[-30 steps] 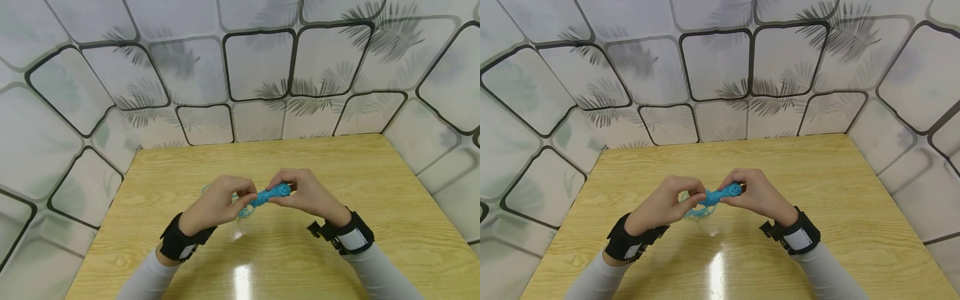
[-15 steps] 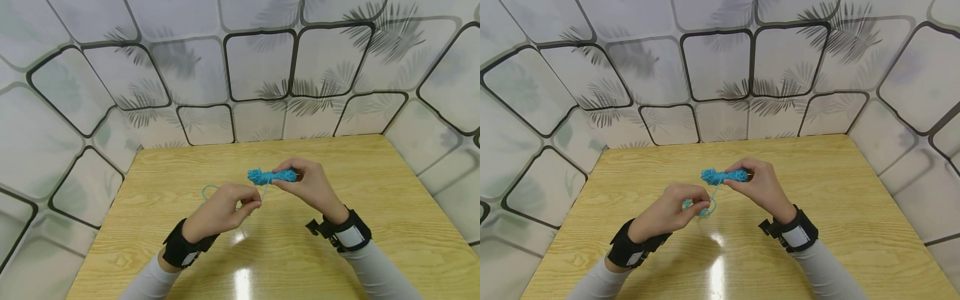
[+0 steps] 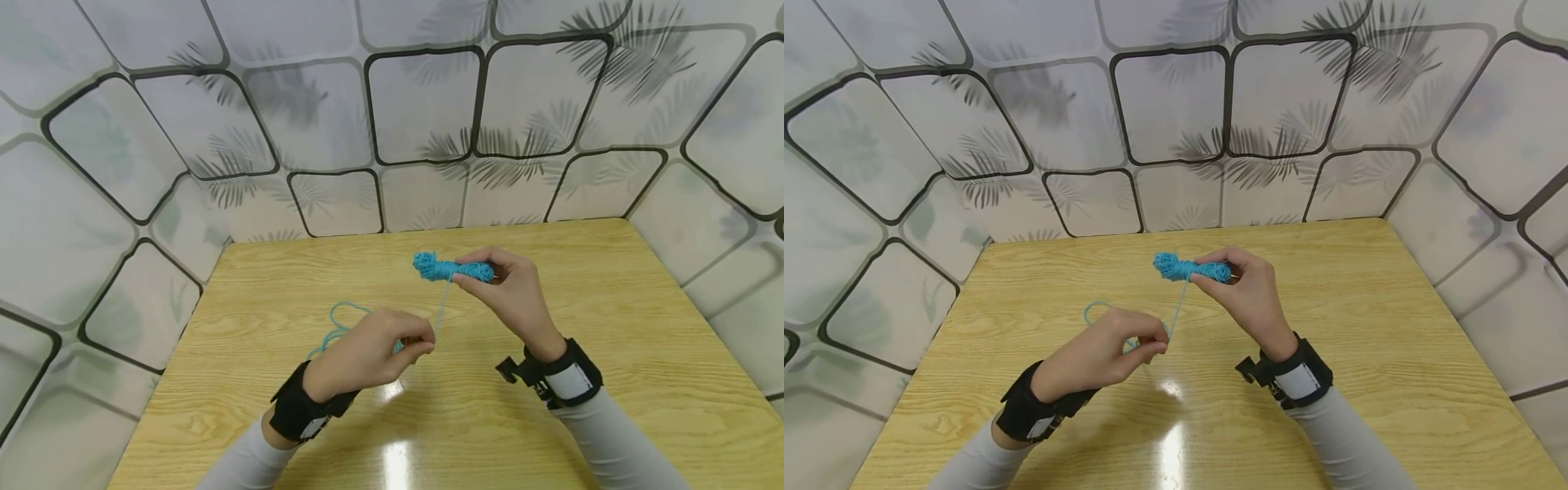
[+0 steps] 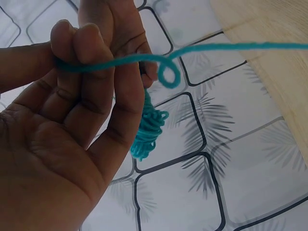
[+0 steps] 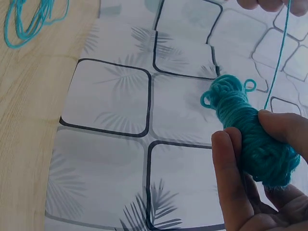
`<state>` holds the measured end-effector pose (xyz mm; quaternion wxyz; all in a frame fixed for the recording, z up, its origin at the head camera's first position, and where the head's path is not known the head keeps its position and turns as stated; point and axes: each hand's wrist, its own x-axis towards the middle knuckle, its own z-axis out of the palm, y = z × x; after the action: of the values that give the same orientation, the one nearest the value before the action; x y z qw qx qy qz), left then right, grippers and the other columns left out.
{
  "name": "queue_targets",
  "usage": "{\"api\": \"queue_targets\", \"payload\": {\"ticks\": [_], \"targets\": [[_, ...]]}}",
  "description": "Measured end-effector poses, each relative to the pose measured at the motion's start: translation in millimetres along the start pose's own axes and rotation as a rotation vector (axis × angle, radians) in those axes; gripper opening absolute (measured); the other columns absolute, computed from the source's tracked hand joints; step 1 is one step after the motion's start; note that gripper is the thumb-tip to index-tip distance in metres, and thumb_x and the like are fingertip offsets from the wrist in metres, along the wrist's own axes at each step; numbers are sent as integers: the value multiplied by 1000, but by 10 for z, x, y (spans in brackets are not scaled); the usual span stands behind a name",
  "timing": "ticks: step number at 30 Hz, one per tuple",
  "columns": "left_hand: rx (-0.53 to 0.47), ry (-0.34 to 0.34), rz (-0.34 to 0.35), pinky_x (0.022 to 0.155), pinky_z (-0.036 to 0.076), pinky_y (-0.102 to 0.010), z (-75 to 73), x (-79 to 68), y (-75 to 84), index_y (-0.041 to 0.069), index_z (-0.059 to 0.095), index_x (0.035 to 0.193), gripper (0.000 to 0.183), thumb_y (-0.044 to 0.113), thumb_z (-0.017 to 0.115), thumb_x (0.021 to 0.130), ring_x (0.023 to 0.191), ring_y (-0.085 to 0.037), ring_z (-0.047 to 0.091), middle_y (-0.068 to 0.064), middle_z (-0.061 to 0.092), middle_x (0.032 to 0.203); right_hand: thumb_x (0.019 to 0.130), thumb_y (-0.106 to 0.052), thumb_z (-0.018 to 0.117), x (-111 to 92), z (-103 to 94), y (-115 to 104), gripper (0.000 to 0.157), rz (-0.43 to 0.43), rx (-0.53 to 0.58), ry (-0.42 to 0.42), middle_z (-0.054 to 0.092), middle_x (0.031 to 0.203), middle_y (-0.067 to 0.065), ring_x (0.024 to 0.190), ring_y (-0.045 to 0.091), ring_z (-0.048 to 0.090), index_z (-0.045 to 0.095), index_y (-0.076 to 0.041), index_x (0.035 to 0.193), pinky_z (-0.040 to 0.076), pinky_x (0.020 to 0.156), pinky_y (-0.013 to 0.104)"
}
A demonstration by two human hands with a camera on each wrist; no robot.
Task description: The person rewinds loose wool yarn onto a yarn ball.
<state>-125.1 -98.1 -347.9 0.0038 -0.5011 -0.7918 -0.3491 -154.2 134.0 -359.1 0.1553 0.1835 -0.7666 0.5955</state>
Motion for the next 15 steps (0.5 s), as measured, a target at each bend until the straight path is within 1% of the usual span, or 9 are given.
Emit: {"api": "queue_targets", "payload": {"ticks": [2,4,6,8,11,13,14,15], "targets": [[-2,-15,-10,56,44,-20,17,1,-13,11,66,84,13,5,63,95,60,-5,48,3,58,70,84,-5,76,0,-21,46,23,43,61,-18,68,98,6,69,9,65,72,3,105,55,57,11],[-14,-34,-27,56,43,-20,44,-1,-35,11,66,84,13,5,63,95,59,-5,48,3,58,69,85,-6,76,-2,-41,54,26,86,149,-52,68,99,5,74,14,68,70,5,107,60,65,18],[-24,-60,-49,56,42,-19,78,-6,-65,12,67,83,14,6,63,95,59,-5,47,3,57,69,86,-4,74,-8,-58,37,27,120,241,-105,68,100,4,78,19,71,68,7,109,62,72,25],[-31,-87,-66,55,41,-18,116,-8,-105,13,67,83,14,8,63,96,58,-4,46,4,57,68,87,-2,72,-14,-70,5,25,144,321,-169,68,100,5,80,23,72,67,8,110,62,76,29],[-41,-107,-72,53,41,-17,163,-4,-189,13,68,83,14,9,63,96,57,-3,47,4,59,68,88,2,69,-36,-84,-57,21,170,409,-274,68,102,6,80,25,72,68,4,109,62,79,32],[-59,-100,-71,53,43,-18,180,8,-256,10,68,95,7,5,63,95,57,-4,49,2,62,69,88,4,69,-56,-89,-102,20,185,443,-342,68,104,7,82,24,70,68,1,108,61,78,31],[-61,-95,-69,53,44,-18,180,9,-288,9,68,100,9,4,64,94,56,-4,51,1,63,68,88,5,69,-69,-91,-125,20,186,451,-379,68,105,7,83,22,69,69,1,107,61,78,30],[-64,-86,-75,53,46,-18,179,13,-320,8,68,100,9,3,63,95,56,-4,53,0,64,68,87,6,69,-81,-89,-148,19,179,454,-417,67,106,7,83,22,67,69,1,106,61,76,28]]}}
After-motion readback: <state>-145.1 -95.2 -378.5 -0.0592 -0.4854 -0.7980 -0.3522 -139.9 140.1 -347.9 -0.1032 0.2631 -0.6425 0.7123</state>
